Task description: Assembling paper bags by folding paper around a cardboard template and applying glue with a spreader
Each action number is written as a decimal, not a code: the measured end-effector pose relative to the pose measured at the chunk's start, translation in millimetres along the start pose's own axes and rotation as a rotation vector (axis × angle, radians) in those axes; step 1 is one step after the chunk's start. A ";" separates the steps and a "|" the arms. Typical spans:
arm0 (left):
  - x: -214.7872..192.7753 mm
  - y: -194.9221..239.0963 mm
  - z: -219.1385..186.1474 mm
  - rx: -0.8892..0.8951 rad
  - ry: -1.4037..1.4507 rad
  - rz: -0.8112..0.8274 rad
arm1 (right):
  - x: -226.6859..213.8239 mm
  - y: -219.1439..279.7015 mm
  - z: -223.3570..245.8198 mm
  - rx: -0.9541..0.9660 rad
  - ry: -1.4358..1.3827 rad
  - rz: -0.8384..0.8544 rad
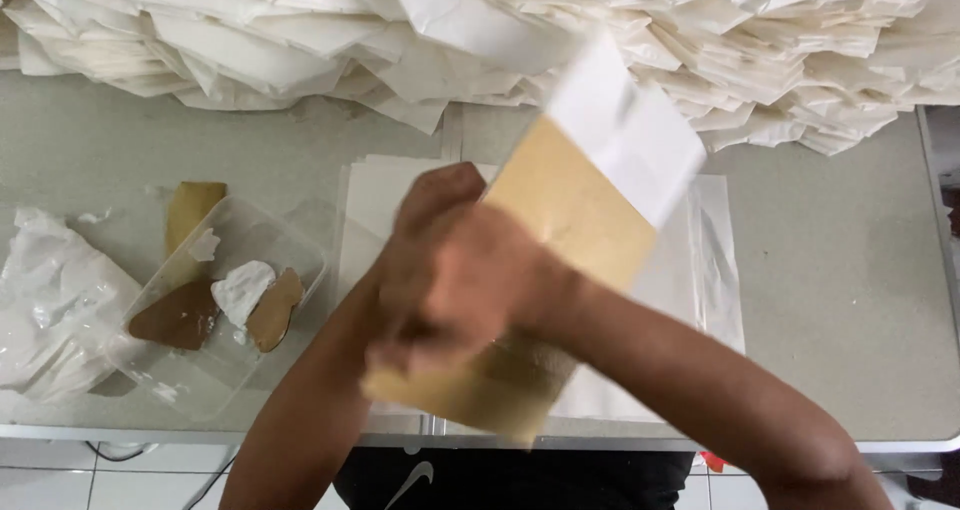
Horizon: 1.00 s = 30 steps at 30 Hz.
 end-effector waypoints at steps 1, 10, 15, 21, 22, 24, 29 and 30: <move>3.9 6.4 -13.1 0.068 0.151 0.008 | 8.9 -0.3 11.4 0.035 -0.142 0.128; 3.4 24.4 -42.9 0.404 0.107 0.111 | 63.2 32.3 60.3 0.101 -0.311 0.735; 2.3 25.4 -50.3 0.802 -0.228 0.180 | 69.7 49.9 71.4 0.093 -0.289 0.774; 1.2 27.9 -53.6 0.784 -0.337 0.118 | 73.3 67.6 93.5 -0.030 -0.282 0.899; -0.8 27.7 -54.5 0.793 -0.364 0.065 | 72.3 68.1 92.8 -0.030 -0.282 0.905; -0.6 30.6 -57.6 0.799 -0.394 0.010 | 70.7 67.1 94.8 -0.029 -0.286 0.907; -13.1 32.0 -70.8 0.858 -0.379 -0.278 | 62.8 64.3 118.9 -0.056 -0.380 0.963; -11.2 33.3 -73.0 0.857 -0.380 -0.277 | 61.7 63.9 119.8 -0.055 -0.380 0.961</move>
Point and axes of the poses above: each hand's wrist, its own y-axis away from the middle knuckle, its own x-axis out of the palm, z = x × y, the point moved 7 cm from there along -y, towards the middle knuckle, and after that the axes turned 15 degrees about -z, right-handed, at the moved point
